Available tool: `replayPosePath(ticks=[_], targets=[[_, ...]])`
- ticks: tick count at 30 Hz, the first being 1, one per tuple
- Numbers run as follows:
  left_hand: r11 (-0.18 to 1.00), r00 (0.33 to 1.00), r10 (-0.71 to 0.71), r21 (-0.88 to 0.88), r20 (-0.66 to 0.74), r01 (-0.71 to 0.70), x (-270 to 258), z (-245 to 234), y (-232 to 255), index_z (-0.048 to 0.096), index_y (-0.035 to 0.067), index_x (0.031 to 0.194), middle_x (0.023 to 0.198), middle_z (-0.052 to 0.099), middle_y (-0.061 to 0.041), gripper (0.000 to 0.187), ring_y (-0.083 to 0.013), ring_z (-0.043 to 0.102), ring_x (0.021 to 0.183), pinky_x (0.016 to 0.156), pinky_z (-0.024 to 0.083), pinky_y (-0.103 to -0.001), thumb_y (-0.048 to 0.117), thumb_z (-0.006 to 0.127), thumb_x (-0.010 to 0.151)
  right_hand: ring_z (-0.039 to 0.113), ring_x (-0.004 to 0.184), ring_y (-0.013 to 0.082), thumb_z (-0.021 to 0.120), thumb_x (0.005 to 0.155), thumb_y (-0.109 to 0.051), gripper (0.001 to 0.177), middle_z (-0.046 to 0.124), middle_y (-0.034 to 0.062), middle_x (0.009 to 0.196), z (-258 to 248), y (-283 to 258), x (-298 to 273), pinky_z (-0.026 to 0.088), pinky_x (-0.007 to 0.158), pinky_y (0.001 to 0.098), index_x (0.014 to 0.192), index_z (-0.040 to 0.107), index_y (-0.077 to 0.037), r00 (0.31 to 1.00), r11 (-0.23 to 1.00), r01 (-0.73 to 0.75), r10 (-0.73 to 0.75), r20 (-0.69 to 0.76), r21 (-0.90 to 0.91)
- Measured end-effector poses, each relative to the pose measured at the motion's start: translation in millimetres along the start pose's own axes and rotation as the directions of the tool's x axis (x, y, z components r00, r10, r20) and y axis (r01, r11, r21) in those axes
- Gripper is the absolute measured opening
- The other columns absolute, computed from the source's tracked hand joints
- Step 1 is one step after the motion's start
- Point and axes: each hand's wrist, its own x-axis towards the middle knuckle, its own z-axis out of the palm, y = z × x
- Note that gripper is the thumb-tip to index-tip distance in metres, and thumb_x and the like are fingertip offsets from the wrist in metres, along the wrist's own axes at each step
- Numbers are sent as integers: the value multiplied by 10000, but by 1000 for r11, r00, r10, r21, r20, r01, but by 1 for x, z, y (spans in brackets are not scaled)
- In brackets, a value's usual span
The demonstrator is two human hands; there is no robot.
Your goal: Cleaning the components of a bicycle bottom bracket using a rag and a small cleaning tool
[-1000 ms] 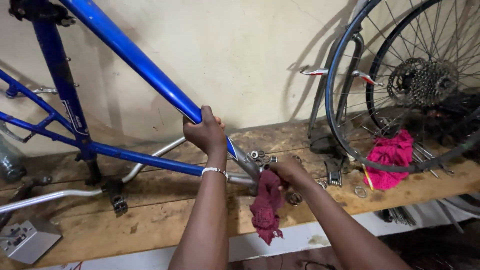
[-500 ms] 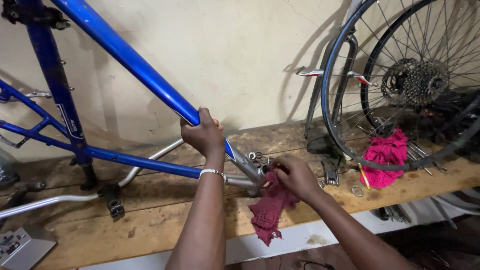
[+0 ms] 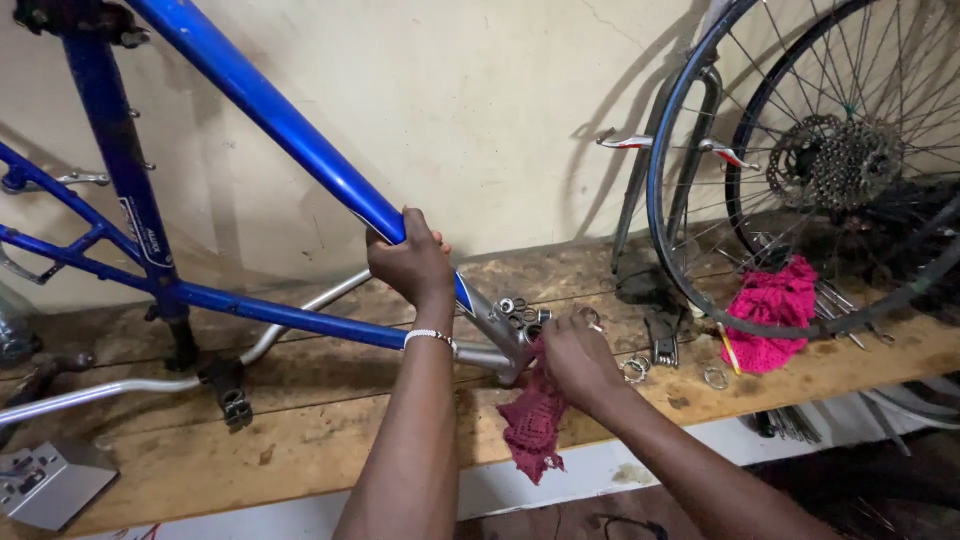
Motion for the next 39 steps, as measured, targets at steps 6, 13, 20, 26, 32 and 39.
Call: replayPosePath(ticks=[6,13,20,26,32,39], targets=[[1000,1000,-6,17,-14,6,-3,1,2,585,18,971,454,527,-92,263,-147,538,353,384,437,-243,166,617,756,674,846,400,465,814,-333,389,685,205,788,-2,-6,22,543,677,490,799,717,-37,793,788,-555,406,455,265],[998,998,-50,47,-41,52,-6,2,8,599,39,913,449,527,-64,245,-128,543,354,367,432,-248,204,627,734,618,1012,413,469,780,-266,420,668,249,999,2,-16,28,498,840,500,985,676,37,612,373,-787,565,553,491],[999,999,-38,9,-34,38,-8,3,12,563,43,806,444,504,-86,151,-138,526,347,371,424,-225,170,617,744,606,720,285,511,787,-89,204,542,127,756,28,-19,2,494,677,355,906,603,49,485,-840,-276,298,822,467],[994,994,-113,2,-11,113,-16,0,39,524,40,755,514,510,-72,95,-139,481,398,341,427,-274,127,560,759,620,771,220,570,845,-64,65,671,114,870,28,-16,-30,495,717,319,900,604,-58,655,-823,-123,353,669,554],[992,992,-121,27,-18,122,-14,0,35,528,41,753,508,511,-72,108,-139,479,391,334,430,-275,143,561,755,606,851,291,668,767,12,254,641,213,981,-41,-23,-36,510,703,327,1013,612,40,647,-516,-386,439,623,764],[998,999,-30,54,-22,31,2,2,-3,599,11,927,446,514,-88,256,-149,548,357,370,429,-264,189,615,744,656,918,308,809,638,-278,311,696,116,879,14,9,-8,526,732,390,890,726,-117,670,250,-538,706,229,805]])
